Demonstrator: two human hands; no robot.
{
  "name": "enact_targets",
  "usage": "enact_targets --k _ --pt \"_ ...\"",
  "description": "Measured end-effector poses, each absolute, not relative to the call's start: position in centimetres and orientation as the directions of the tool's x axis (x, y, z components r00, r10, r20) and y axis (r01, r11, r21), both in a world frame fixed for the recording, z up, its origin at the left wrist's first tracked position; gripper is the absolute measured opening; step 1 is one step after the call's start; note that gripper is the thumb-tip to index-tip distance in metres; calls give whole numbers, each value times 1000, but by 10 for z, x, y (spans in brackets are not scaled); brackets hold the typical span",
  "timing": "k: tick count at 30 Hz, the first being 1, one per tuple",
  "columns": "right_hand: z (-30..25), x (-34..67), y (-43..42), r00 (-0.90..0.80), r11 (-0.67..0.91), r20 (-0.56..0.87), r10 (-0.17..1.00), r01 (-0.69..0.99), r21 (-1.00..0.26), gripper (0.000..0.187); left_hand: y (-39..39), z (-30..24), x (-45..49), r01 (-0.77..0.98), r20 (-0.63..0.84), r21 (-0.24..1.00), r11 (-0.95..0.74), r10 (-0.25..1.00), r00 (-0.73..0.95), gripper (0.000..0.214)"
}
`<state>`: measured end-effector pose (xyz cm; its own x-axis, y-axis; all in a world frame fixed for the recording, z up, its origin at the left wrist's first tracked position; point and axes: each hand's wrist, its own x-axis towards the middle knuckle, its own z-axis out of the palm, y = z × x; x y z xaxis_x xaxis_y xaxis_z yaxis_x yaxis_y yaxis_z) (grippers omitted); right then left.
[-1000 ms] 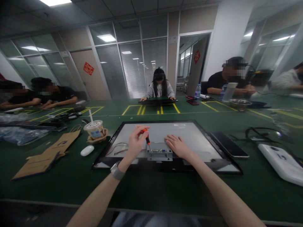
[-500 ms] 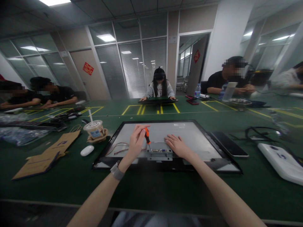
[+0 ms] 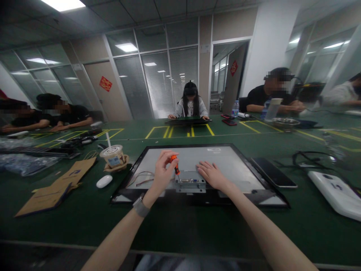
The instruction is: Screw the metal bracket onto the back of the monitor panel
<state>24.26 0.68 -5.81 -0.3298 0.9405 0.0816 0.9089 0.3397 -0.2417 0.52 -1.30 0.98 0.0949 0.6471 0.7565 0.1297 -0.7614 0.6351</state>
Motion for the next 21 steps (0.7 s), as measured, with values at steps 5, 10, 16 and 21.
enact_targets --k 5,10,16,21 --pt "-59 243 7 -326 338 91 941 904 -261 60 -16 11 5 143 763 629 -764 642 78 23" --pt "-57 242 7 -312 322 80 947 909 -266 64 -12 9 2 114 718 685 -720 693 66 26" --pt "-56 242 7 -320 329 75 944 904 -272 63 -9 9 2 38 701 708 -705 708 89 21" --pt "-56 242 6 -316 327 85 945 903 -279 64 -10 12 3 80 707 702 -708 706 41 15"
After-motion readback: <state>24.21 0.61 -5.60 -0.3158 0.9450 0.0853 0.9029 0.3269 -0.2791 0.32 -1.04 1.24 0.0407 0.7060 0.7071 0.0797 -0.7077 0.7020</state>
